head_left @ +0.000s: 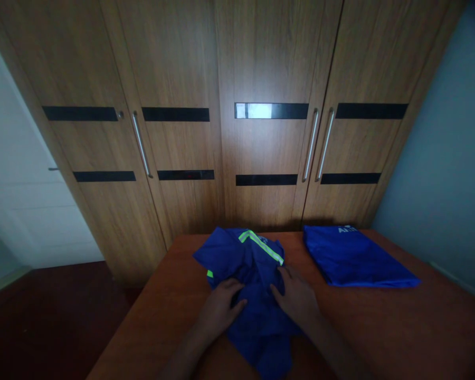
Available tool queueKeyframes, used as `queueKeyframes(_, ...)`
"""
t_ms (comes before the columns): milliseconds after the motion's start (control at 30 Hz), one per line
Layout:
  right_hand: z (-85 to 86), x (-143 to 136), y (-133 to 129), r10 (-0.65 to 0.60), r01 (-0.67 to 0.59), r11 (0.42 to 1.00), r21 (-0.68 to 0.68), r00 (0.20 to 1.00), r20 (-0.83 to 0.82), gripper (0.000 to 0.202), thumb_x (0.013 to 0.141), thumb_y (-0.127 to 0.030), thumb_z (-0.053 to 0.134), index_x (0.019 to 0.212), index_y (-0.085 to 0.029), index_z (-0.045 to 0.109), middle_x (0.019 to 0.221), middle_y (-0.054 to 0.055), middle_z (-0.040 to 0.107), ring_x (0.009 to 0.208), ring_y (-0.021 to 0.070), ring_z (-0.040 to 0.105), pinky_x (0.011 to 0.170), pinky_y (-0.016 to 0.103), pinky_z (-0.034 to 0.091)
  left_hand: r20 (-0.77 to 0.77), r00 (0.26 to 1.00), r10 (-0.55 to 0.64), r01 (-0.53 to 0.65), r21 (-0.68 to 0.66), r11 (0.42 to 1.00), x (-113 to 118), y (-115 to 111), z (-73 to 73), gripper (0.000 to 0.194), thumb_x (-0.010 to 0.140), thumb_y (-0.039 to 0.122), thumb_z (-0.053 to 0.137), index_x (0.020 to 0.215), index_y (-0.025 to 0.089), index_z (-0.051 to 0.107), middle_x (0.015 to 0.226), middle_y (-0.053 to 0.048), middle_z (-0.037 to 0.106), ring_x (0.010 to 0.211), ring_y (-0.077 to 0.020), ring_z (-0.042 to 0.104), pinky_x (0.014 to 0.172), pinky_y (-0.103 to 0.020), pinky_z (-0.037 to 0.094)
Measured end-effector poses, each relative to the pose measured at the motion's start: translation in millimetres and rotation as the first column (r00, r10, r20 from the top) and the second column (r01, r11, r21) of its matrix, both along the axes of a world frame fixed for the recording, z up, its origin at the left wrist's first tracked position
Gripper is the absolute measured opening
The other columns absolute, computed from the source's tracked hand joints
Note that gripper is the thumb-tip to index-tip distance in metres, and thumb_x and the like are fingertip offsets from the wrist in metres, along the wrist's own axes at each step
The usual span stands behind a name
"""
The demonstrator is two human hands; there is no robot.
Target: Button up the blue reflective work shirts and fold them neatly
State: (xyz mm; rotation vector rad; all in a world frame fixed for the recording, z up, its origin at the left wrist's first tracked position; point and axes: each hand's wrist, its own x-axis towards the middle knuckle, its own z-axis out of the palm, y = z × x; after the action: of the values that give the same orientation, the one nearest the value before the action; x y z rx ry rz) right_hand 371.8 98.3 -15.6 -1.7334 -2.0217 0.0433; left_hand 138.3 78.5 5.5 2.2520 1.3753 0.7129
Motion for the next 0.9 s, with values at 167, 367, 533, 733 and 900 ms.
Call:
queueKeyframes(167,9.6,3,-5,0.008,-0.007,1.000,-0.021,0.999,0.052,0.013,0.085,-0.027,0.047,0.089,-0.025,0.059,0.095,0.006,0.065,0.088,0.0210,0.063,0.077,0.031,0.046,0.157,0.987,-0.012,0.014,-0.013,1.000,4,0,-0.4,0.015,0.082,0.024,0.054,0.085,0.021,0.068,0.093,-0.004,0.067,0.090,-0.0188,0.061,0.082,-0.027,0.044)
queueKeyframes(367,24.7,29,5,0.004,-0.005,1.000,-0.007,0.980,-0.199,0.011,0.080,-0.027,0.049,0.077,-0.025,0.060,0.085,0.002,0.068,0.080,0.0197,0.065,0.071,0.029,0.045,0.332,0.943,0.033,0.044,-0.224,0.974,-3,-2,4.0,0.023,0.083,0.036,0.054,0.086,0.018,0.067,0.078,-0.001,0.065,0.075,-0.0171,0.059,0.067,-0.025,0.044)
queueKeyframes(533,47.4,78,27,-0.003,0.092,0.988,0.126,0.817,-0.576,0.020,0.074,-0.041,0.056,0.079,-0.023,0.063,0.080,0.003,0.069,0.076,0.0212,0.065,0.070,0.030,0.047,0.458,0.879,0.131,0.013,-0.299,0.954,-24,-11,27.6,0.030,0.080,0.045,0.058,0.083,0.016,0.064,0.068,0.001,0.059,0.065,-0.0140,0.053,0.058,-0.022,0.040)
queueKeyframes(733,64.9,124,39,-0.016,0.227,0.963,0.144,0.583,-0.812,0.039,0.068,-0.056,0.059,0.080,-0.019,0.058,0.067,0.003,0.065,0.058,0.0172,0.060,0.052,0.026,0.045,0.381,0.906,0.186,-0.095,-0.245,0.965,-71,-25,48.5,0.029,0.083,0.044,0.054,0.086,0.017,0.065,0.077,-0.001,0.065,0.073,-0.0179,0.059,0.065,-0.025,0.045)
queueKeyframes(900,73.3,119,26,0.032,0.236,0.955,0.181,0.523,-0.852,0.040,0.073,-0.058,0.058,0.083,-0.019,0.055,0.063,-0.001,0.060,0.051,0.0130,0.053,0.046,0.023,0.040,0.073,0.975,0.211,-0.191,-0.218,0.957,-94,-27,34.4,0.024,0.082,0.031,0.048,0.091,0.020,0.068,0.092,-0.005,0.072,0.087,-0.0229,0.065,0.079,-0.031,0.049)
